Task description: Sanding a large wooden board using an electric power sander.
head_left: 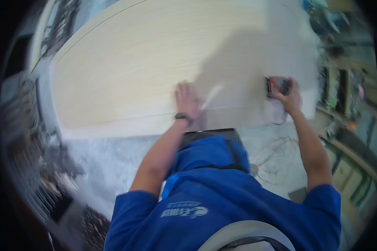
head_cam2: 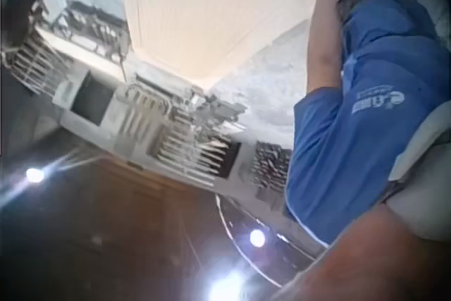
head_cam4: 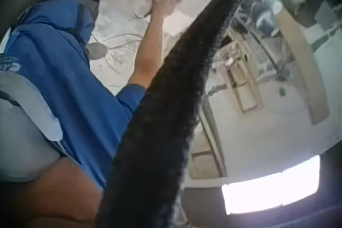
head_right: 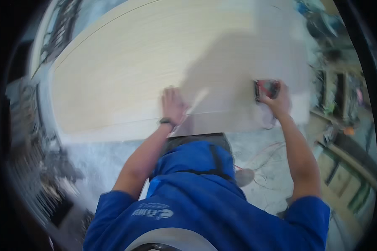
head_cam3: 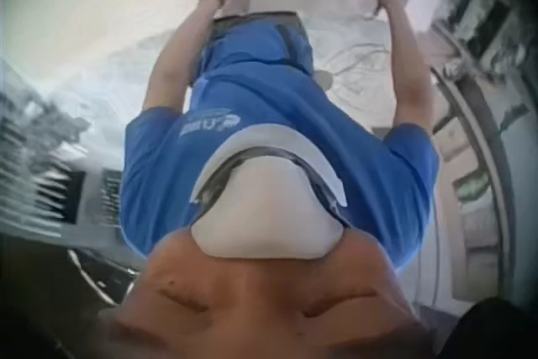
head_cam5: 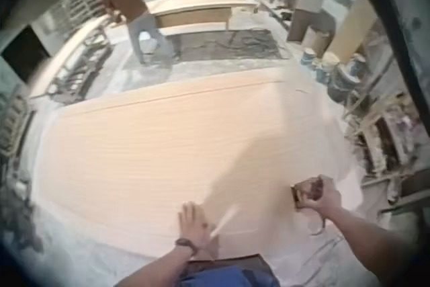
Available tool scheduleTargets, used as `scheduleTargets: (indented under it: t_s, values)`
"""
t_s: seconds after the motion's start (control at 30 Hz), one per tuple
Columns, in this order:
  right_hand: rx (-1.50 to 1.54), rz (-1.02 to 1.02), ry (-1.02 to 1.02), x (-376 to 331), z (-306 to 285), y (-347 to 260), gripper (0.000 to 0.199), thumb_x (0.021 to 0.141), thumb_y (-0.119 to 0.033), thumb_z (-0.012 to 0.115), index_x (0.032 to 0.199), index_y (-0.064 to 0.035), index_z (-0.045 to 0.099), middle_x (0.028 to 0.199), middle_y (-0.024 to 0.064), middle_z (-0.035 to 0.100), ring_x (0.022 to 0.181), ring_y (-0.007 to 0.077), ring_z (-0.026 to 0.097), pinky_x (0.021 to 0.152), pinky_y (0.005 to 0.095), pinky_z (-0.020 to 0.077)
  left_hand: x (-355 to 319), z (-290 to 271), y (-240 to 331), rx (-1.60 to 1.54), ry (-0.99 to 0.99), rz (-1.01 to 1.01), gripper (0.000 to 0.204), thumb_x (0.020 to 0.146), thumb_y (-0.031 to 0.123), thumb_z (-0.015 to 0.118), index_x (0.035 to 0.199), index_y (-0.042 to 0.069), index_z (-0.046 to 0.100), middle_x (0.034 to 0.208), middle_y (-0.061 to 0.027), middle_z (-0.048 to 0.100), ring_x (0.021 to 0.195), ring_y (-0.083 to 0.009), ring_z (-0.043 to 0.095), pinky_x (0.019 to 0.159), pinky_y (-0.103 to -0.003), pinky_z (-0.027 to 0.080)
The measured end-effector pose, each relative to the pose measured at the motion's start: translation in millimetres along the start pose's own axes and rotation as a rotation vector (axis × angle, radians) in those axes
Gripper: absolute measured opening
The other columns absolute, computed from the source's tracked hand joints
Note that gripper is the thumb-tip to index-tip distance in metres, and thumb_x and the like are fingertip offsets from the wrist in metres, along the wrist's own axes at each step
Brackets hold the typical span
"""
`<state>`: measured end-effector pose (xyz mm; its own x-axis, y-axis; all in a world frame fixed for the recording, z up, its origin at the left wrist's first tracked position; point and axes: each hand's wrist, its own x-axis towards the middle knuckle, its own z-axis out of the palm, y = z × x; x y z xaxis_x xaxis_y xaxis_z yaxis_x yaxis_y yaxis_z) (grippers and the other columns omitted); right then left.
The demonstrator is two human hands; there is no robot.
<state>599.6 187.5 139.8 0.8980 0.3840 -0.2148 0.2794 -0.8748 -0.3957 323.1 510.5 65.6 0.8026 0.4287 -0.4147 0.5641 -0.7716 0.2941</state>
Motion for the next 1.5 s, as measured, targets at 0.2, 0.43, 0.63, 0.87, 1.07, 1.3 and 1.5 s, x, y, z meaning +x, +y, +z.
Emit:
scheduleTargets:
  t_s: [0.2, 0.43, 0.63, 0.87, 1.07, 1.3, 1.5]
  values:
    - [0.001, -0.233, -0.147, -63.0, 40.1, -149.6, 0.078, 0.070, -0.025, 0.081, 0.140, -0.0156, 0.048, 0.124, 0.0136, 0.059, 0.109, 0.0343, 0.064, 0.089, 0.0452, 0.0546, -2.4, -22.4, 48.7, -0.950, 0.009, 0.079, 0.078, 0.088, 0.047, 0.071, 0.142, -0.004, 0.047, 0.136, -0.0223, 0.054, 0.123, -0.0355, 0.055, 0.108, -0.046, 0.042]
    - [-0.068, -0.447, -0.256, -77.2, 107.8, -242.6, 0.062, 0.075, -0.032, 0.078, 0.131, -0.0114, 0.059, 0.121, 0.0117, 0.067, 0.106, 0.0310, 0.067, 0.086, 0.0431, 0.0562, 20.8, -84.9, 46.3, -0.935, -0.050, 0.110, 0.067, 0.085, 0.041, 0.077, 0.133, -0.003, 0.059, 0.122, -0.0199, 0.067, 0.112, -0.0299, 0.065, 0.098, -0.041, 0.051]
    - [-0.050, -0.765, -0.538, -78.6, 200.9, -341.9, 0.022, 0.072, -0.026, 0.069, 0.085, -0.0107, 0.078, 0.106, 0.0125, 0.071, 0.094, 0.0301, 0.069, 0.080, 0.0433, 0.0566, -1.3, -31.5, -106.1, -1.407, 0.418, -0.096, 0.022, 0.099, 0.013, 0.055, 0.104, -0.003, 0.069, 0.103, -0.0109, 0.073, 0.094, -0.0157, 0.066, 0.087, -0.031, 0.053]
    - [0.145, -0.873, -0.365, -70.7, 221.9, -355.6, 0.031, 0.077, -0.018, 0.068, 0.104, -0.0023, 0.071, 0.112, 0.0188, 0.066, 0.101, 0.0335, 0.067, 0.086, 0.0442, 0.0556, 2.2, -34.0, -123.1, -1.471, 0.530, -0.160, 0.022, 0.099, 0.009, 0.051, 0.098, -0.004, 0.068, 0.098, -0.0113, 0.073, 0.089, -0.0146, 0.064, 0.085, -0.030, 0.052]
    - [0.167, -0.706, -0.213, -59.9, 167.2, -252.2, 0.036, 0.076, -0.020, 0.071, 0.107, -0.0027, 0.068, 0.120, 0.0196, 0.061, 0.100, 0.0373, 0.067, 0.088, 0.0468, 0.0550, 20.6, -22.0, -2.9, -1.392, 0.391, -0.024, 0.019, 0.096, 0.009, 0.054, 0.099, -0.004, 0.068, 0.097, -0.0113, 0.073, 0.089, -0.0136, 0.063, 0.083, -0.029, 0.052]
    - [0.141, -0.270, -0.247, -32.4, 61.8, -140.2, 0.045, 0.075, -0.022, 0.074, 0.117, -0.0095, 0.064, 0.130, 0.0181, 0.056, 0.104, 0.0384, 0.065, 0.083, 0.0475, 0.0574, 65.5, -26.7, 164.3, -1.117, 0.134, 0.068, 0.016, 0.093, 0.012, 0.058, 0.093, -0.001, 0.068, 0.086, -0.0073, 0.072, 0.076, -0.0134, 0.063, 0.072, -0.029, 0.052]
    - [0.112, 0.024, -0.121, -2.1, -12.1, -19.8, 0.063, 0.073, -0.029, 0.078, 0.130, -0.0163, 0.056, 0.126, 0.0179, 0.056, 0.104, 0.0375, 0.065, 0.080, 0.0475, 0.0575, 119.6, 3.3, 326.7, -0.993, -0.066, 0.339, 0.014, 0.088, 0.013, 0.062, 0.085, 0.001, 0.066, 0.074, -0.0107, 0.070, 0.067, -0.0153, 0.064, 0.066, -0.033, 0.052]
